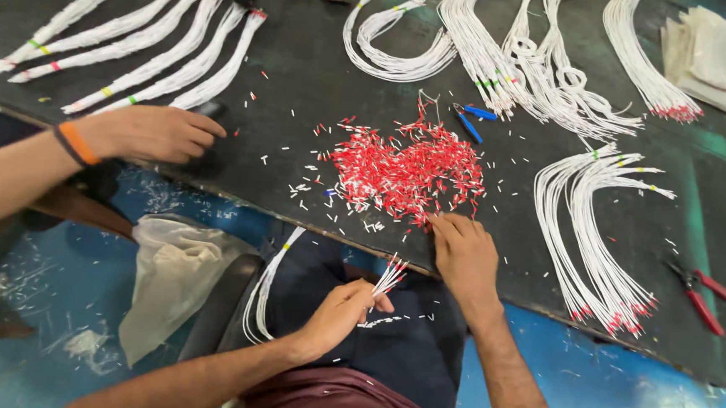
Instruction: The person sits at a workbench and gathers white wire leads with red connectors, twisting and aligning the ends by hand to form bundles on their lap. They repeatedly pull more leads from the table, work them into the bundle, and finally toss a completed bundle onto the table.
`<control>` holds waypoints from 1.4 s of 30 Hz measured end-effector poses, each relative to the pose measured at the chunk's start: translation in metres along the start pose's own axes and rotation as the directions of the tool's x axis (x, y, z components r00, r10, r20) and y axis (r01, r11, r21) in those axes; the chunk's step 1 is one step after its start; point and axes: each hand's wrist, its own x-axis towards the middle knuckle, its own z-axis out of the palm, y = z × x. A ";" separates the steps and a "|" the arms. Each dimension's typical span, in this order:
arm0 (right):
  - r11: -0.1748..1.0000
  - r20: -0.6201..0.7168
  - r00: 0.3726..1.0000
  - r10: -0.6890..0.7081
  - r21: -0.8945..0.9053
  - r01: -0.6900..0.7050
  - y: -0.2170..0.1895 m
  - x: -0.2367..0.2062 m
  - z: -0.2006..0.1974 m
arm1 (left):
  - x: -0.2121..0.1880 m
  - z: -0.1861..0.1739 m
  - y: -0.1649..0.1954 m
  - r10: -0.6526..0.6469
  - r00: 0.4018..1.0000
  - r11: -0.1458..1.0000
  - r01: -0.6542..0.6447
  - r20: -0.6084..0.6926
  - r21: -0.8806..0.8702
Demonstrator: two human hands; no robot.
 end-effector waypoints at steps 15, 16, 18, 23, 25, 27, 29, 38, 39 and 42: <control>0.921 -0.153 0.965 0.215 0.359 -0.148 0.002 -0.017 -0.003 | 0.004 -0.010 0.012 -0.151 0.986 0.982 0.141 -0.075 -0.125; 0.945 -0.190 0.969 0.159 0.313 -0.093 0.004 -0.017 -0.001 | 0.004 -0.011 0.011 -0.134 0.989 0.985 0.125 -0.069 -0.118; 0.977 -0.255 0.966 0.040 0.214 0.016 0.006 -0.017 0.003 | 0.005 -0.011 0.008 -0.099 0.993 0.990 0.093 -0.056 -0.105; 0.975 -0.255 0.966 0.042 0.223 0.016 0.011 -0.022 0.004 | 0.008 -0.009 -0.001 -0.063 0.998 0.993 0.060 -0.022 -0.103; 0.972 -0.263 0.964 0.031 0.232 0.032 0.012 -0.023 0.002 | 0.010 -0.006 -0.002 -0.044 0.999 0.995 0.042 -0.021 -0.088; 0.972 -0.262 0.965 0.008 0.229 0.054 0.013 -0.024 0.000 | 0.010 -0.004 -0.002 -0.037 0.999 0.997 0.035 -0.029 -0.068; 0.968 -0.271 0.962 -0.035 0.229 0.100 0.014 -0.024 -0.003 | 0.010 -0.002 -0.001 -0.064 0.997 0.996 0.062 -0.041 -0.057; 0.852 -0.136 0.981 0.137 0.522 -0.047 0.017 -0.027 -0.012 | 0.012 0.005 0.010 -0.102 0.989 0.992 0.093 -0.108 -0.087; 0.819 -0.109 0.982 0.151 0.570 -0.063 0.016 -0.027 -0.013 | 0.012 0.005 0.011 -0.114 0.986 0.990 0.103 -0.121 -0.094; 0.820 -0.003 0.985 0.175 0.554 -0.144 0.013 -0.027 -0.018 | 0.015 0.006 0.012 -0.116 0.985 0.985 0.097 -0.131 -0.139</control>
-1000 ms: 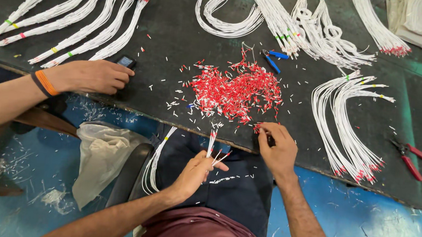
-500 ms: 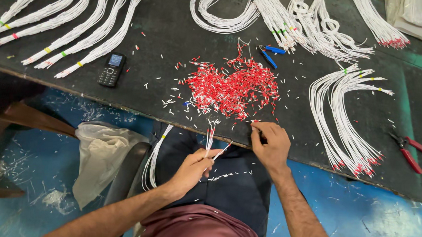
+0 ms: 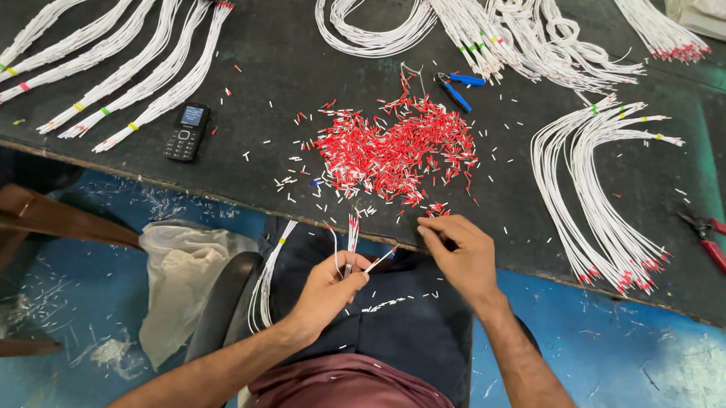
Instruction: The person sits at a workbench and gathers white wire leads with red connectors, twisting and aligning the ends by hand to form bundles on their lap. They repeatedly pull more leads from the table, work them into the bundle, and finally toss a completed bundle onto the table.
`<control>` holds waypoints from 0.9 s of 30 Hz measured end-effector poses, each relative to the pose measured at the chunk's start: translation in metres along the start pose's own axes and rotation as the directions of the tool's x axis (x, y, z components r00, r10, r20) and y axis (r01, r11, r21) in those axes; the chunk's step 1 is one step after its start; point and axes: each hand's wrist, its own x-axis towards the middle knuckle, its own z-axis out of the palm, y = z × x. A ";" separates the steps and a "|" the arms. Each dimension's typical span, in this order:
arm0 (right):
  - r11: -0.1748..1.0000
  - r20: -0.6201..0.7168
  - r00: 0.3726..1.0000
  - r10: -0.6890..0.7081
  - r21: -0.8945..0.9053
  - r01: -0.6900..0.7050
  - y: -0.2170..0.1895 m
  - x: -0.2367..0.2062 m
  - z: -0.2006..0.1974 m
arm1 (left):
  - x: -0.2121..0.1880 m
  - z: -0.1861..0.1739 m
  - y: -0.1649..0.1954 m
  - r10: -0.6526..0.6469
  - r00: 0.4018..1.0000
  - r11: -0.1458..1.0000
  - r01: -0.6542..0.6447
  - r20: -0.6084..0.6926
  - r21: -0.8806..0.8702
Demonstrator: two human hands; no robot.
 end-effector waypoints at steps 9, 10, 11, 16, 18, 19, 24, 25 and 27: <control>0.962 0.257 0.938 0.231 -0.207 -0.180 -0.030 -0.009 -0.009 | 0.010 0.000 -0.002 -0.005 0.999 0.998 0.003 -0.037 -0.056; 0.967 0.271 0.941 0.205 -0.202 -0.153 -0.033 -0.010 -0.010 | 0.011 0.000 -0.002 -0.011 0.999 0.998 0.009 -0.039 -0.055; 0.973 0.284 0.942 0.178 -0.196 -0.125 -0.036 -0.012 -0.011 | 0.011 0.000 -0.003 -0.016 0.999 0.998 0.014 -0.041 -0.054; 0.973 0.379 0.899 0.219 -0.021 -0.228 -0.042 -0.019 -0.007 | 0.013 0.001 -0.004 0.004 0.999 1.000 -0.005 -0.047 -0.031; 0.946 0.403 0.879 0.256 0.082 -0.313 -0.041 -0.023 -0.001 | 0.013 0.002 -0.004 0.008 0.999 1.000 -0.009 -0.047 -0.018; 0.936 0.384 0.882 0.273 0.108 -0.336 -0.040 -0.024 0.003 | 0.013 0.002 -0.003 0.015 0.999 1.000 -0.016 -0.046 -0.015; 0.818 0.338 0.842 0.421 0.260 -0.514 -0.027 -0.033 0.022 | 0.010 0.003 -0.003 0.024 0.998 1.000 -0.024 -0.066 0.002; 0.811 0.331 0.849 0.411 0.293 -0.507 -0.024 -0.034 0.025 | 0.009 0.003 -0.002 0.027 0.998 1.000 -0.027 -0.063 0.009; 0.794 0.318 0.864 0.391 0.359 -0.491 -0.018 -0.037 0.028 | 0.009 0.002 -0.002 0.033 0.998 0.999 -0.032 -0.060 0.023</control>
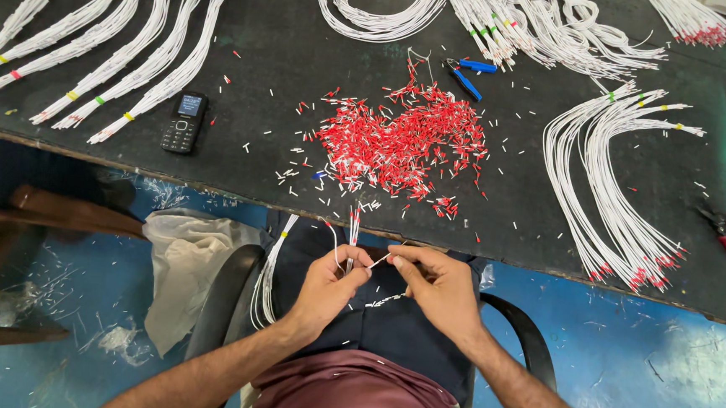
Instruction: The person sits at a workbench and gathers white wire leads with red connectors, twisting and aligning the ends by hand to form bundles on their lap. They repeatedly pull more leads from the table, work them into the bundle, and finally toss a completed bundle onto the table.
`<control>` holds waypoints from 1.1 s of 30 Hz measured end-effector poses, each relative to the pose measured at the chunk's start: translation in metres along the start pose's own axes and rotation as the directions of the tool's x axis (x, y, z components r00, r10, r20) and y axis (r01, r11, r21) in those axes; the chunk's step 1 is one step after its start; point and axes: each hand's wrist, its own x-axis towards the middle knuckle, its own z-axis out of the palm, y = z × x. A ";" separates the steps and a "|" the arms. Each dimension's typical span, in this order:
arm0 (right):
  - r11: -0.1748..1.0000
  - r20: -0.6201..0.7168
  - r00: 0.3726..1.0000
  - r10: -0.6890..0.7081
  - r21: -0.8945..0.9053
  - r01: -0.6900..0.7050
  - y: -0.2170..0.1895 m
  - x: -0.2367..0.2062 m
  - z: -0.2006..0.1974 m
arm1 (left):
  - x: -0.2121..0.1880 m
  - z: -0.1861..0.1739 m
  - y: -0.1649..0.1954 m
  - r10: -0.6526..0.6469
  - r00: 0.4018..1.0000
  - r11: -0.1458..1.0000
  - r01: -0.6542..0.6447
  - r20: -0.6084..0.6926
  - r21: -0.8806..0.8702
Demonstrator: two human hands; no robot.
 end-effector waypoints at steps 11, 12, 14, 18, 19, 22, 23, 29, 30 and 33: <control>0.997 0.036 0.997 0.064 0.033 -0.066 0.011 0.001 0.003 | 0.000 -0.003 0.001 0.051 0.999 0.998 -0.050 0.019 -0.038; 0.997 0.043 0.997 0.063 0.035 -0.064 0.011 0.001 0.003 | 0.000 -0.004 0.002 0.039 0.999 0.998 -0.039 0.016 -0.043; 0.997 0.039 0.997 0.062 0.032 -0.064 0.011 0.001 0.003 | 0.000 -0.003 0.003 0.044 0.999 0.999 -0.044 0.006 -0.029; 0.997 0.037 0.997 0.068 0.030 -0.069 0.010 0.001 0.003 | 0.000 -0.002 0.005 0.065 0.998 0.998 -0.065 0.006 0.000; 0.997 0.039 0.997 0.069 0.035 -0.070 0.010 0.001 0.003 | 0.000 -0.002 0.005 0.073 0.997 0.997 -0.073 0.010 0.004; 0.996 0.044 0.997 0.070 0.043 -0.072 0.010 0.002 0.003 | 0.000 -0.002 0.006 0.082 0.996 0.996 -0.083 0.016 0.015; 0.997 0.045 0.997 0.070 0.041 -0.072 0.010 0.002 0.003 | 0.000 -0.002 0.006 0.075 0.997 0.997 -0.075 0.014 0.016; 0.997 0.059 0.996 0.072 0.031 -0.074 0.013 0.002 0.002 | 0.000 -0.002 0.007 0.055 0.998 0.998 -0.055 0.016 -0.003; 0.997 0.062 0.996 0.067 0.021 -0.069 0.014 0.002 0.002 | 0.000 -0.002 0.007 0.057 0.998 0.998 -0.057 0.018 -0.006; 0.995 0.083 0.992 0.098 0.027 -0.101 0.016 0.003 0.004 | 0.000 -0.003 0.007 0.071 0.997 0.997 -0.071 0.027 0.004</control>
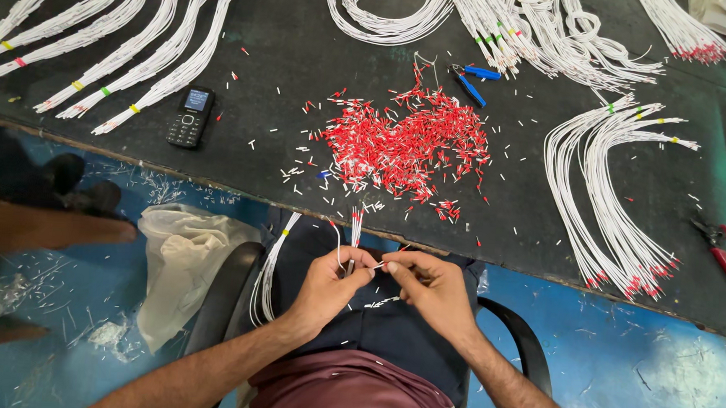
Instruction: The person sits at a workbench and gathers white wire leads with red connectors, twisting and aligning the ends by hand to form bundles on their lap. They repeatedly pull more leads from the table, work them into the bundle, and finally toss a completed bundle onto the table.
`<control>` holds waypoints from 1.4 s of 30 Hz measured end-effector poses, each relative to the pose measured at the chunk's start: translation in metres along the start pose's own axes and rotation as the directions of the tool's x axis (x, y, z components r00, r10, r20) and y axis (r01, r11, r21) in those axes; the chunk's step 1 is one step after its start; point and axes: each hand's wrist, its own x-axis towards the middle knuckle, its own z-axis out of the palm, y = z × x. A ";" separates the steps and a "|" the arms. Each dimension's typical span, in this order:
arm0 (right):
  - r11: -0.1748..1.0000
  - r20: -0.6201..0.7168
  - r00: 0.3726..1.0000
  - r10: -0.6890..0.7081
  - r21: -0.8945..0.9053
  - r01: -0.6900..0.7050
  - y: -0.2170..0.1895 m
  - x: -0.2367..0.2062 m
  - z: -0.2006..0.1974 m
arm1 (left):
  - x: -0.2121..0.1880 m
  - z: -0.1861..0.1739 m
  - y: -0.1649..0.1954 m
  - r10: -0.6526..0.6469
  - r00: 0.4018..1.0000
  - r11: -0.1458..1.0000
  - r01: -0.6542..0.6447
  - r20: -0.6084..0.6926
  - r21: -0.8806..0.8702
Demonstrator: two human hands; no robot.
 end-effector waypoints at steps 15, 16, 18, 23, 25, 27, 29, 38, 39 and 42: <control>0.953 -0.035 0.999 -0.036 -0.301 0.024 -0.015 -0.003 0.005 | -0.001 -0.006 0.005 -0.046 0.999 0.999 0.046 -0.002 -0.007; 0.977 -0.029 0.999 -0.035 -0.213 0.028 -0.015 -0.001 0.004 | -0.001 -0.007 0.005 -0.049 0.999 0.999 0.049 0.001 -0.018; 0.999 -0.018 0.999 -0.033 -0.032 0.032 -0.015 0.005 0.000 | -0.001 -0.009 0.005 -0.056 0.998 0.998 0.056 0.008 -0.040; 0.980 0.039 0.993 0.114 0.159 -0.118 -0.012 0.015 -0.009 | -0.002 -0.010 0.005 -0.090 0.995 0.991 0.093 0.036 -0.091; 0.967 0.070 0.989 0.132 0.211 -0.144 -0.009 0.016 -0.008 | -0.002 -0.011 0.005 -0.106 0.993 0.989 0.110 0.045 -0.102; 0.961 0.093 0.986 0.139 0.229 -0.157 -0.006 0.017 -0.008 | -0.002 -0.011 0.006 -0.121 0.991 0.987 0.126 0.052 -0.102; 0.957 0.095 0.986 0.134 0.248 -0.153 -0.004 0.018 -0.006 | -0.003 -0.011 0.007 -0.130 0.990 0.987 0.135 0.058 -0.092; 0.960 0.111 0.981 0.156 0.218 -0.177 -0.007 0.017 -0.005 | -0.004 -0.013 0.009 -0.096 0.993 0.988 0.103 0.064 -0.119; 0.961 0.120 0.979 0.167 0.203 -0.189 -0.008 0.017 -0.004 | -0.004 -0.013 0.009 -0.085 0.994 0.987 0.093 0.066 -0.130; 0.977 0.177 0.970 0.169 0.099 -0.188 -0.011 0.018 -0.002 | -0.004 -0.015 0.009 -0.072 0.997 0.988 0.075 0.025 -0.138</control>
